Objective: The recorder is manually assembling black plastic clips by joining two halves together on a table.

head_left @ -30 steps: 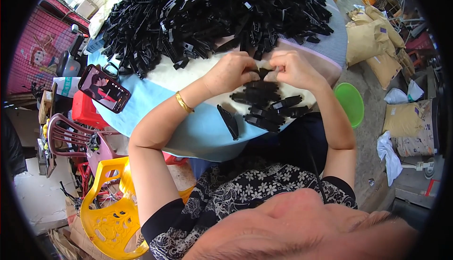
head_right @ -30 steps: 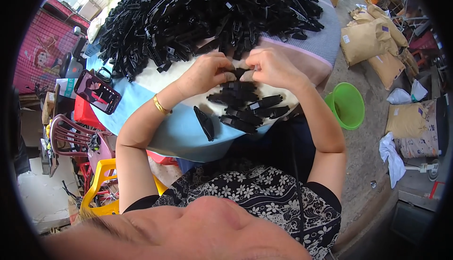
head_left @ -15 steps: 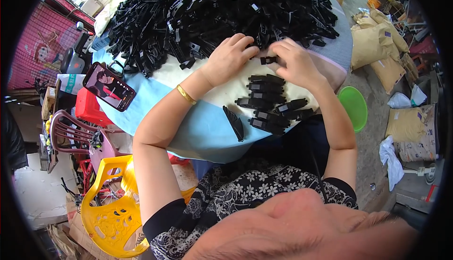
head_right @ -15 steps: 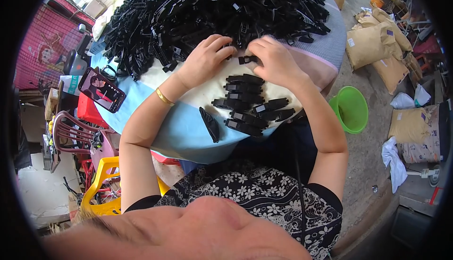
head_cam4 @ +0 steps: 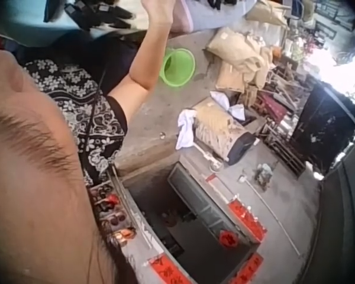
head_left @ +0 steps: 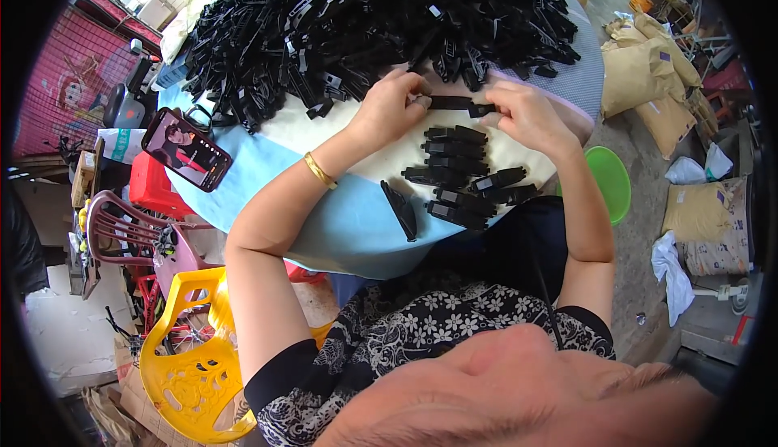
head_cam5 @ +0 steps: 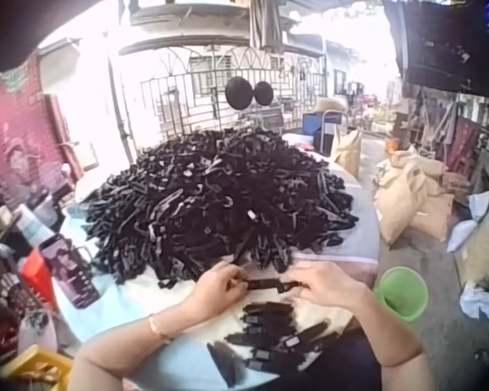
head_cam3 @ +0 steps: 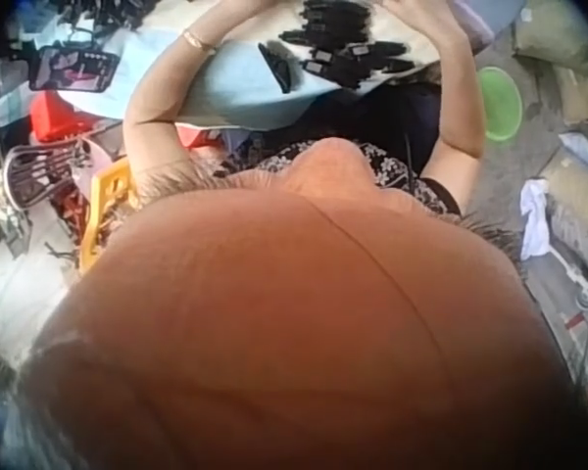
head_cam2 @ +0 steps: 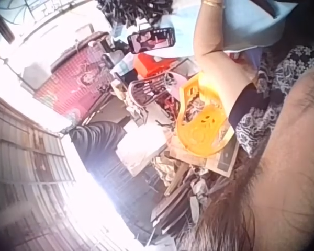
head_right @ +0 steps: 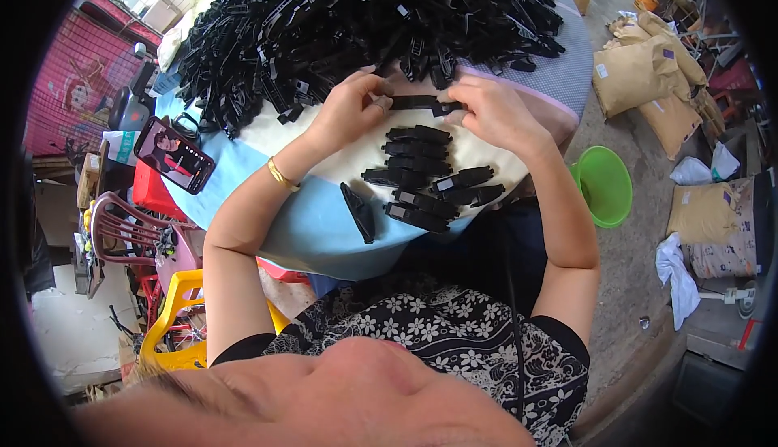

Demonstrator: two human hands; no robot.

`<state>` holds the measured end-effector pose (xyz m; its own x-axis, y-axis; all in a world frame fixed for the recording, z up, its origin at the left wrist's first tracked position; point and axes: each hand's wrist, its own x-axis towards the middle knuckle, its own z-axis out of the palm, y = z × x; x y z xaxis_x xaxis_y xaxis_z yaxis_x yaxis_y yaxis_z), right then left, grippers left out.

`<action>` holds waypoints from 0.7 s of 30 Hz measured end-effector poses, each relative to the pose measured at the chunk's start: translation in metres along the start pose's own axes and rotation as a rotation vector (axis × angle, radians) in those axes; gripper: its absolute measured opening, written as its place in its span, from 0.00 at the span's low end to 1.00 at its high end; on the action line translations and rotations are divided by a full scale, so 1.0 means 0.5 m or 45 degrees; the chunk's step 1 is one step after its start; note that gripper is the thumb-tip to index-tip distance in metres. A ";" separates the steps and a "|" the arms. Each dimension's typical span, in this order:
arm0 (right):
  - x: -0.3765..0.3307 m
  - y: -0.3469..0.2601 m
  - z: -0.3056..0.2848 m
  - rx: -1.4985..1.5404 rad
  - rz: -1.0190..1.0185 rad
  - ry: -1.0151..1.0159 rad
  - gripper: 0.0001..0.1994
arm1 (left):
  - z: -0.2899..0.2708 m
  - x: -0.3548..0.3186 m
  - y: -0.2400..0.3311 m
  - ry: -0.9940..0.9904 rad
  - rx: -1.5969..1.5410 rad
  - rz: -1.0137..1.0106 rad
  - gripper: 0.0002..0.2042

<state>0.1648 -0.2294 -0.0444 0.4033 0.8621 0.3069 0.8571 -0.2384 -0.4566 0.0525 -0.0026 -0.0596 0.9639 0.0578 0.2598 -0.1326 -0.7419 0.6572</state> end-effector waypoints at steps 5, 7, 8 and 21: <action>0.005 -0.009 0.009 0.107 0.042 0.219 0.13 | 0.020 -0.012 0.019 0.205 0.155 0.221 0.12; 0.018 -0.025 0.005 0.155 0.159 0.172 0.12 | 0.020 -0.002 0.011 0.103 0.238 0.167 0.11; 0.020 -0.020 0.019 0.074 0.065 0.188 0.11 | 0.018 -0.002 0.012 0.109 0.241 0.158 0.11; 0.060 -0.022 0.034 0.051 -0.063 -0.034 0.10 | 0.037 0.008 -0.017 0.136 0.064 0.315 0.10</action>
<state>0.1618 -0.1934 -0.0446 0.3518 0.8839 0.3081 0.8620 -0.1776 -0.4747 0.0616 -0.0084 -0.0771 0.8734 -0.0612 0.4831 -0.3470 -0.7742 0.5293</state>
